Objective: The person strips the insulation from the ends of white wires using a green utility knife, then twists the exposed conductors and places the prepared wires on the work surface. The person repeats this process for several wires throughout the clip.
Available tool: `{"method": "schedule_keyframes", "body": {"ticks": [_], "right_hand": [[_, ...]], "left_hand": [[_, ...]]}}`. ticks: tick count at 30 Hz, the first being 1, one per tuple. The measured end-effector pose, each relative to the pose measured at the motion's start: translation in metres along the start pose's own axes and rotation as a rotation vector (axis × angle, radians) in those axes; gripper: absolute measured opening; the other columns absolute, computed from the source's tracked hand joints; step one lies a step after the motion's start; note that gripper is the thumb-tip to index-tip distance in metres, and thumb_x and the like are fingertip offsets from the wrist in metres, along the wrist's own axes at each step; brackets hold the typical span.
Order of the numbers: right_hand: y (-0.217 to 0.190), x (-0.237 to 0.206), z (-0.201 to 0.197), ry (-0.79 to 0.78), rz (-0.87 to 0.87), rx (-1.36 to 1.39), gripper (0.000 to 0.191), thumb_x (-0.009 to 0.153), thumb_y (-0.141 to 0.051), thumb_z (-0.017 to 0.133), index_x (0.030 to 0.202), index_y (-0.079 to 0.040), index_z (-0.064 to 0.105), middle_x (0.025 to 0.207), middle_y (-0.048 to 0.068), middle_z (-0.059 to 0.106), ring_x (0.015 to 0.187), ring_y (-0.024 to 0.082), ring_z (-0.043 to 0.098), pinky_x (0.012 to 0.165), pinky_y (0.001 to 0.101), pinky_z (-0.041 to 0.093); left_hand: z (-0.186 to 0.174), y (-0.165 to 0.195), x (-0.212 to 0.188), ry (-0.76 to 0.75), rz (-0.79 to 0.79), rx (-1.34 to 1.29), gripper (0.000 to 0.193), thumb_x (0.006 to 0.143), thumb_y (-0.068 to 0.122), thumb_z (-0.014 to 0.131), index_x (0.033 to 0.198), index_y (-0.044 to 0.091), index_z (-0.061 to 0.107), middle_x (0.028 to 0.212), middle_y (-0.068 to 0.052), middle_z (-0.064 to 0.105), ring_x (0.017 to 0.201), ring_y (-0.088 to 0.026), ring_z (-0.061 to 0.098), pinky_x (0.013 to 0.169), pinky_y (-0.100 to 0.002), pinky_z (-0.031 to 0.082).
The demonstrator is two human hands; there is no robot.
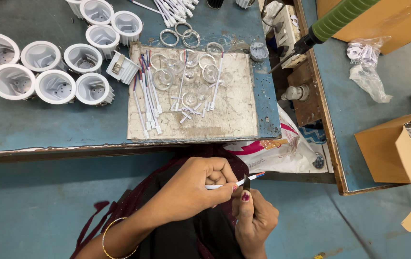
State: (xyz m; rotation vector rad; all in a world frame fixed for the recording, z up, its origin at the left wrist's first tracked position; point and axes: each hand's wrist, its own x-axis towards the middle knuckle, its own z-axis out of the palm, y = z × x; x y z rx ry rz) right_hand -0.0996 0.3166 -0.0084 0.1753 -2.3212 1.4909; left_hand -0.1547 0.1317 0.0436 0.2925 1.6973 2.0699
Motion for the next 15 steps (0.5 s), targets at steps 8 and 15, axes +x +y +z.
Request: {"method": "schedule_keyframes", "body": {"ticks": [8, 15], "right_hand": [[0.0001, 0.0006, -0.0014, -0.016, -0.002, 0.012, 0.036, 0.103, -0.018, 0.052, 0.08, 0.003, 0.069, 0.053, 0.001, 0.058, 0.045, 0.007, 0.049, 0.044, 0.0234, 0.037], [0.0018, 0.0001, -0.0042, -0.058, 0.007, 0.087, 0.035, 0.103, -0.02, 0.053, 0.083, 0.004, 0.069, 0.054, 0.002, 0.057, 0.046, 0.006, 0.048, 0.044, 0.0229, 0.035]], "left_hand": [[-0.0014, -0.0022, -0.0006, -0.035, -0.014, -0.025, 0.013, 0.088, 0.011, 0.069, 0.081, 0.001, 0.066, 0.059, 0.005, 0.059, 0.054, 0.0, 0.046, 0.05, -0.021, 0.037], [-0.0042, -0.0003, -0.0019, -0.054, 0.04, 0.017, 0.012, 0.086, 0.012, 0.071, 0.081, 0.002, 0.067, 0.061, 0.005, 0.06, 0.058, 0.0, 0.047, 0.055, -0.022, 0.039]]}}
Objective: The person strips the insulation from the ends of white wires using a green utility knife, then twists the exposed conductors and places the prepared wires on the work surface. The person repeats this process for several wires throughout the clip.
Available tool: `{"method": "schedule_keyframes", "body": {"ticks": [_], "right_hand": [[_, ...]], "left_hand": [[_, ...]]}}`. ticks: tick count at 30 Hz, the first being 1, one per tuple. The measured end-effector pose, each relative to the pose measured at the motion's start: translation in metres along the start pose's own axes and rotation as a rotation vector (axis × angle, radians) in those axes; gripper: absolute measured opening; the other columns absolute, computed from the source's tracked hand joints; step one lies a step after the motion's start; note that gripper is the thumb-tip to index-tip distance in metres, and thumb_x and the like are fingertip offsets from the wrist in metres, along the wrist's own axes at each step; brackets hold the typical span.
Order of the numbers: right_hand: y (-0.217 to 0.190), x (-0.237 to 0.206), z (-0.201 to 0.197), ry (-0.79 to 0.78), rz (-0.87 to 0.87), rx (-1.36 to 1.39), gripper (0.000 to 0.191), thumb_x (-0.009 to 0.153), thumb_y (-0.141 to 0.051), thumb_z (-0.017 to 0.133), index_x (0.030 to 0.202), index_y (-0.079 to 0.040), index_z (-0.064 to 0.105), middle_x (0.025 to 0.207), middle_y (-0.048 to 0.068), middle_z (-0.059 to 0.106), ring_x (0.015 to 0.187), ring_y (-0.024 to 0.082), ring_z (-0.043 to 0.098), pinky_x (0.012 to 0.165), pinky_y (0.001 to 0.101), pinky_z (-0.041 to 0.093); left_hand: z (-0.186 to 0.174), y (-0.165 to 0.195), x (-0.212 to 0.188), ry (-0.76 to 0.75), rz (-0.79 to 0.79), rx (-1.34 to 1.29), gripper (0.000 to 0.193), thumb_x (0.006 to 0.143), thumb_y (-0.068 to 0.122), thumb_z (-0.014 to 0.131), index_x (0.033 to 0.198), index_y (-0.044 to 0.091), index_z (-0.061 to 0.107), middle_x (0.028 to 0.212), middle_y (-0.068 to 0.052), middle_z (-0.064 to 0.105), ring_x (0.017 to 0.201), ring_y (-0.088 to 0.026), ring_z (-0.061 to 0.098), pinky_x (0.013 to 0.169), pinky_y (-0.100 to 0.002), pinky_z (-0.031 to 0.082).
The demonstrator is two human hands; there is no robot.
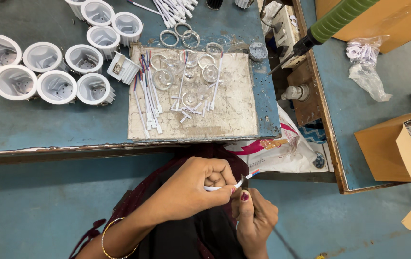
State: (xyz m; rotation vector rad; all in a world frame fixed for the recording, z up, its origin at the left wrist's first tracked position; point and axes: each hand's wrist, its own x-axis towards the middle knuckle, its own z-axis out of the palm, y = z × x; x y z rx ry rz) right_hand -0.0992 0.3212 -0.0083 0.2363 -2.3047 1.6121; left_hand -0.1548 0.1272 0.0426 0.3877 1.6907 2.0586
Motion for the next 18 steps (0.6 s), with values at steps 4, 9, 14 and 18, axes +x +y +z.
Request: {"method": "schedule_keyframes", "body": {"ticks": [4, 9, 14, 18], "right_hand": [[0.001, 0.001, -0.004, -0.035, 0.084, -0.001, 0.035, 0.102, -0.019, 0.054, 0.081, 0.003, 0.07, 0.052, 0.002, 0.058, 0.043, 0.006, 0.047, 0.042, 0.0229, 0.034], [-0.005, 0.003, -0.014, -0.106, 0.158, -0.022, 0.035, 0.101, -0.018, 0.055, 0.081, 0.004, 0.072, 0.051, 0.001, 0.057, 0.043, 0.005, 0.044, 0.041, 0.0241, 0.032], [-0.017, 0.011, -0.025, -0.213, 0.239, 0.015, 0.035, 0.102, -0.018, 0.055, 0.079, 0.003, 0.07, 0.05, 0.0, 0.05, 0.046, 0.006, 0.041, 0.043, 0.0256, 0.033], [-0.028, 0.02, -0.035, -0.312, 0.332, -0.057, 0.034, 0.1, -0.018, 0.055, 0.078, 0.003, 0.071, 0.048, 0.0, 0.051, 0.046, 0.006, 0.043, 0.043, 0.0261, 0.034]], "left_hand": [[0.0, 0.008, -0.004, 0.024, 0.025, 0.061, 0.012, 0.085, 0.013, 0.07, 0.08, 0.003, 0.068, 0.059, 0.003, 0.059, 0.057, -0.001, 0.046, 0.054, -0.023, 0.038], [0.005, 0.016, -0.012, 0.097, 0.004, 0.301, 0.015, 0.084, 0.019, 0.071, 0.081, 0.005, 0.069, 0.053, -0.005, 0.056, 0.048, -0.01, 0.043, 0.048, -0.029, 0.037], [0.012, 0.012, -0.019, 0.198, 0.242, 0.444, 0.011, 0.086, 0.019, 0.071, 0.089, 0.008, 0.071, 0.066, -0.009, 0.065, 0.055, -0.025, 0.063, 0.051, -0.035, 0.048], [0.017, 0.003, -0.022, 0.243, 0.379, 0.607, 0.009, 0.087, 0.016, 0.073, 0.091, 0.008, 0.069, 0.07, -0.009, 0.067, 0.06, -0.027, 0.067, 0.052, -0.037, 0.049]]}}
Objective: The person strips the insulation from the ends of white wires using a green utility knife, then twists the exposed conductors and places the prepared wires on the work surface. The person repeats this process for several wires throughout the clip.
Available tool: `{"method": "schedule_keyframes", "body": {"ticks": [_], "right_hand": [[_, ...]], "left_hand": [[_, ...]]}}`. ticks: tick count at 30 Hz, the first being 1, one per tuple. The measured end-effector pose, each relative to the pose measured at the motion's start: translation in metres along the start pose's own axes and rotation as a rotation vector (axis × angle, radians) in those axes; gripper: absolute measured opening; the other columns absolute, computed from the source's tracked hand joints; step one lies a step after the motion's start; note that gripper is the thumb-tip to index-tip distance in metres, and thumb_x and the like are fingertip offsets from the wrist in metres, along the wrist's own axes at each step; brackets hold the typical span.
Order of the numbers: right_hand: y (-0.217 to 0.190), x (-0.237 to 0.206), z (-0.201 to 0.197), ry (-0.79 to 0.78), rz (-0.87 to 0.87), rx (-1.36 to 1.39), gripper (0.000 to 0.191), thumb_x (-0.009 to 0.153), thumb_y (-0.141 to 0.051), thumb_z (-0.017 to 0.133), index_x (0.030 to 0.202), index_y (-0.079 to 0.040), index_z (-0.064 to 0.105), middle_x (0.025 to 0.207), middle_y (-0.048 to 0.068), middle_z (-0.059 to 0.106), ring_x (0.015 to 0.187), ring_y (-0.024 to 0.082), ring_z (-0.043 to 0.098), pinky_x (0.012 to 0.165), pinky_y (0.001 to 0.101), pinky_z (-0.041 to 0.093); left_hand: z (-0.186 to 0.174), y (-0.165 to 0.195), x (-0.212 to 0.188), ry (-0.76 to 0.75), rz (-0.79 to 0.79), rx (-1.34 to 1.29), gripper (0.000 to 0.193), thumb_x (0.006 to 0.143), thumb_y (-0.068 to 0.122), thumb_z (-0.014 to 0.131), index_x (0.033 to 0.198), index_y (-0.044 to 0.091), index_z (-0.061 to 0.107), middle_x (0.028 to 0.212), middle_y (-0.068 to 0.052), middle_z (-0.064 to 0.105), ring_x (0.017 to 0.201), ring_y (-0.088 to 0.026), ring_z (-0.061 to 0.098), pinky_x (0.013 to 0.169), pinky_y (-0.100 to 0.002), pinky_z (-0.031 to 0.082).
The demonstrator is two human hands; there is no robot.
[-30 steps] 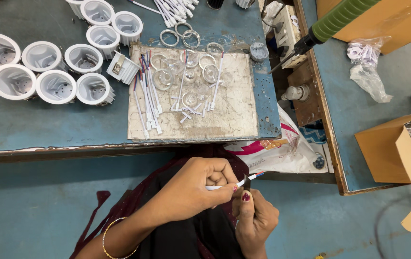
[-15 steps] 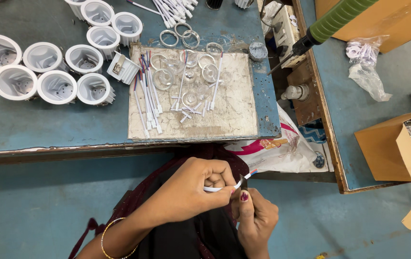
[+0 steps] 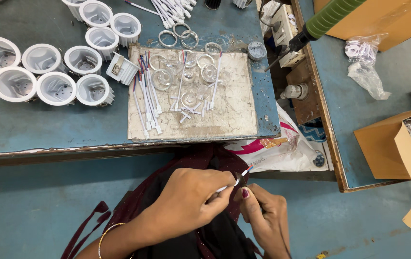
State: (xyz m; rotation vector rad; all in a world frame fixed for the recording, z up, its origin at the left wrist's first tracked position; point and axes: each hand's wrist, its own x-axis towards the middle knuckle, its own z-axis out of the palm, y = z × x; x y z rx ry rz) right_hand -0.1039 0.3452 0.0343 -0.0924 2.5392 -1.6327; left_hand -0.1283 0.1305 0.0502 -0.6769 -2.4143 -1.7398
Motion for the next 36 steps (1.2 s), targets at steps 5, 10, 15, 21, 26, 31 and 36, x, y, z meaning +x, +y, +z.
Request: {"method": "schedule_keyframes", "body": {"ticks": [5, 10, 15, 21, 26, 31, 36], "right_hand": [[-0.006, -0.002, 0.006, 0.109, -0.027, -0.077, 0.031, 0.099, -0.015, 0.056, 0.079, 0.002, 0.072, 0.049, 0.0, 0.05, 0.046, 0.006, 0.044, 0.043, 0.0259, 0.034], [0.003, -0.007, 0.027, 0.279, -0.123, -0.053, 0.027, 0.1, -0.012, 0.054, 0.084, 0.002, 0.071, 0.052, 0.0, 0.055, 0.046, 0.005, 0.044, 0.043, 0.0242, 0.035], [0.015, -0.007, 0.035, 0.311, -0.235, 0.022, 0.03, 0.105, -0.012, 0.053, 0.082, 0.002, 0.065, 0.057, 0.0, 0.056, 0.05, 0.004, 0.045, 0.047, 0.0231, 0.036], [0.019, -0.008, 0.04, 0.388, -0.275, -0.012, 0.03, 0.103, -0.012, 0.052, 0.083, 0.002, 0.068, 0.054, -0.001, 0.058, 0.047, 0.004, 0.049, 0.045, 0.022, 0.037], [0.02, -0.008, 0.042, 0.401, -0.283, -0.002, 0.03, 0.103, -0.012, 0.052, 0.082, 0.002, 0.069, 0.054, -0.001, 0.058, 0.045, 0.004, 0.049, 0.044, 0.0218, 0.036], [0.023, -0.008, 0.042, 0.399, -0.294, 0.004, 0.03, 0.103, -0.011, 0.053, 0.082, 0.002, 0.069, 0.054, -0.001, 0.059, 0.045, 0.004, 0.049, 0.043, 0.0217, 0.036], [0.025, -0.008, 0.042, 0.368, -0.3, 0.069, 0.03, 0.104, -0.012, 0.052, 0.082, 0.003, 0.068, 0.055, 0.0, 0.059, 0.046, 0.004, 0.048, 0.044, 0.0215, 0.036]], "left_hand": [[0.006, -0.005, -0.004, 0.023, 0.001, -0.008, 0.011, 0.09, 0.013, 0.074, 0.098, 0.009, 0.068, 0.071, -0.008, 0.068, 0.06, -0.026, 0.068, 0.052, -0.035, 0.05], [0.015, -0.005, -0.003, 0.061, -0.078, -0.078, 0.016, 0.09, 0.016, 0.074, 0.104, 0.009, 0.069, 0.072, -0.007, 0.07, 0.06, -0.022, 0.07, 0.051, -0.033, 0.052], [0.018, -0.005, -0.003, 0.128, 0.021, -0.05, 0.017, 0.09, 0.016, 0.077, 0.102, 0.008, 0.069, 0.075, -0.006, 0.071, 0.062, -0.021, 0.07, 0.053, -0.03, 0.052], [0.02, -0.004, -0.003, 0.2, 0.018, -0.046, 0.012, 0.086, 0.013, 0.078, 0.095, 0.007, 0.072, 0.072, -0.005, 0.069, 0.055, -0.017, 0.066, 0.049, -0.029, 0.05], [0.022, -0.003, -0.001, 0.219, 0.043, -0.035, 0.012, 0.086, 0.013, 0.08, 0.092, 0.007, 0.072, 0.07, -0.005, 0.068, 0.055, -0.015, 0.065, 0.048, -0.027, 0.049], [0.024, -0.004, -0.001, 0.218, 0.012, -0.065, 0.011, 0.085, 0.012, 0.079, 0.092, 0.006, 0.074, 0.069, -0.004, 0.068, 0.052, -0.013, 0.062, 0.046, -0.027, 0.047], [0.025, -0.005, -0.002, 0.181, -0.061, -0.139, 0.012, 0.084, 0.013, 0.08, 0.091, 0.005, 0.074, 0.067, -0.004, 0.068, 0.051, -0.012, 0.062, 0.046, -0.026, 0.047]]}}
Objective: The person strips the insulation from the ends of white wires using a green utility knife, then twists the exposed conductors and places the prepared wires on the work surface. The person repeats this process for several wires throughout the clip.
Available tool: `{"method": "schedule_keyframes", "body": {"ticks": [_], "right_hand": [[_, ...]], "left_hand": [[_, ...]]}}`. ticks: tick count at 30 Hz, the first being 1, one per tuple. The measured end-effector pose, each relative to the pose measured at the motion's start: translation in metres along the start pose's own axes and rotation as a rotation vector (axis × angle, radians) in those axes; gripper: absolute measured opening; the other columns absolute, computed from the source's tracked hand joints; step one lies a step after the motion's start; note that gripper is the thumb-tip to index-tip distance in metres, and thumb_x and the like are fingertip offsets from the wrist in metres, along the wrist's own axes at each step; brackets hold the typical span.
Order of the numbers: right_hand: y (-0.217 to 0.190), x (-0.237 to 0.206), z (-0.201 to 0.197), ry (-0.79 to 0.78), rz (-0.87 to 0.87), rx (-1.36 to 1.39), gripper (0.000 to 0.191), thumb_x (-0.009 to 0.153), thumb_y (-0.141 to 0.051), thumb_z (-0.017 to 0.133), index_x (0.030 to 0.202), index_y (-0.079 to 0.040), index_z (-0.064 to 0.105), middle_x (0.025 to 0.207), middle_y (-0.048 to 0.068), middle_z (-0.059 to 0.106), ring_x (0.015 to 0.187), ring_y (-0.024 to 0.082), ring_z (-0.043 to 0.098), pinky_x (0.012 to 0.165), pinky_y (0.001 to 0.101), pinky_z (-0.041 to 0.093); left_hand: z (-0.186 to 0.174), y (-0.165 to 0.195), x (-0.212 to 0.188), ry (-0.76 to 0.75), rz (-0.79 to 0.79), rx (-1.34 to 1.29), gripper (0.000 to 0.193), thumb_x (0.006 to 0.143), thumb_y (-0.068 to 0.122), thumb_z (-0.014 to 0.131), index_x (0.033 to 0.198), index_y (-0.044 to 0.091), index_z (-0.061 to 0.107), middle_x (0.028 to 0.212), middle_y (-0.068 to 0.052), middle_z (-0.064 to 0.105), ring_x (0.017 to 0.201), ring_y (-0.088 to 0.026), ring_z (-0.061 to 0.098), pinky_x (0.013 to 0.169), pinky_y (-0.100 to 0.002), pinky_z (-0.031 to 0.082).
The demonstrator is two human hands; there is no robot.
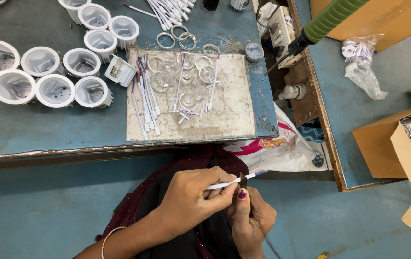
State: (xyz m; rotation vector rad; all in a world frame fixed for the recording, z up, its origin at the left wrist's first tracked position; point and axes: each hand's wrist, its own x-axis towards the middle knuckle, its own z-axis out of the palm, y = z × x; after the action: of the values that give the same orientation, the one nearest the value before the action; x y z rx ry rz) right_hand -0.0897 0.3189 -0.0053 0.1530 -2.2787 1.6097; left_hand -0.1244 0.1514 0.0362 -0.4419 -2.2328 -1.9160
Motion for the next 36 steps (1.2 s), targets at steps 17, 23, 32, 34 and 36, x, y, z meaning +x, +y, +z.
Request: {"method": "schedule_keyframes", "body": {"ticks": [17, 23, 32, 34, 36], "right_hand": [[-0.014, 0.007, -0.001, -0.042, -0.009, -0.089, 0.031, 0.103, -0.014, 0.053, 0.079, 0.001, 0.067, 0.051, -0.001, 0.056, 0.043, 0.004, 0.046, 0.043, 0.0222, 0.034], [-0.016, 0.008, 0.0, -0.075, -0.008, -0.032, 0.033, 0.103, -0.015, 0.051, 0.081, 0.002, 0.069, 0.053, 0.001, 0.058, 0.043, 0.005, 0.046, 0.043, 0.0221, 0.035], [-0.017, 0.01, 0.001, -0.086, 0.005, -0.014, 0.037, 0.104, -0.018, 0.05, 0.078, 0.002, 0.068, 0.054, 0.002, 0.062, 0.043, 0.006, 0.05, 0.043, 0.0223, 0.037], [-0.016, 0.01, 0.001, -0.083, 0.0, -0.01, 0.037, 0.104, -0.017, 0.05, 0.076, 0.001, 0.065, 0.055, 0.003, 0.062, 0.043, 0.007, 0.05, 0.043, 0.0224, 0.037], [-0.015, 0.01, 0.001, -0.083, -0.009, -0.003, 0.038, 0.105, -0.016, 0.049, 0.074, 0.001, 0.063, 0.057, 0.003, 0.062, 0.044, 0.007, 0.051, 0.043, 0.0225, 0.038]], "left_hand": [[-0.009, 0.0, 0.004, -0.179, -0.257, -0.384, 0.011, 0.091, 0.012, 0.072, 0.091, 0.001, 0.071, 0.072, -0.003, 0.074, 0.064, -0.003, 0.065, 0.056, -0.022, 0.052], [-0.009, -0.009, 0.005, -0.208, -0.31, -0.521, 0.014, 0.094, 0.011, 0.07, 0.088, -0.001, 0.068, 0.073, 0.001, 0.067, 0.067, 0.0, 0.053, 0.058, -0.021, 0.043], [-0.007, -0.017, 0.002, -0.255, -0.345, -0.573, 0.015, 0.095, 0.012, 0.069, 0.086, 0.001, 0.065, 0.066, 0.005, 0.057, 0.062, 0.001, 0.043, 0.055, -0.021, 0.034], [-0.006, -0.017, 0.002, -0.248, -0.34, -0.574, 0.014, 0.095, 0.012, 0.069, 0.085, 0.001, 0.065, 0.066, 0.005, 0.056, 0.062, 0.001, 0.042, 0.055, -0.021, 0.034], [-0.006, -0.016, 0.002, -0.241, -0.333, -0.569, 0.014, 0.095, 0.011, 0.069, 0.086, 0.001, 0.066, 0.066, 0.005, 0.057, 0.062, 0.001, 0.042, 0.054, -0.021, 0.033]]}}
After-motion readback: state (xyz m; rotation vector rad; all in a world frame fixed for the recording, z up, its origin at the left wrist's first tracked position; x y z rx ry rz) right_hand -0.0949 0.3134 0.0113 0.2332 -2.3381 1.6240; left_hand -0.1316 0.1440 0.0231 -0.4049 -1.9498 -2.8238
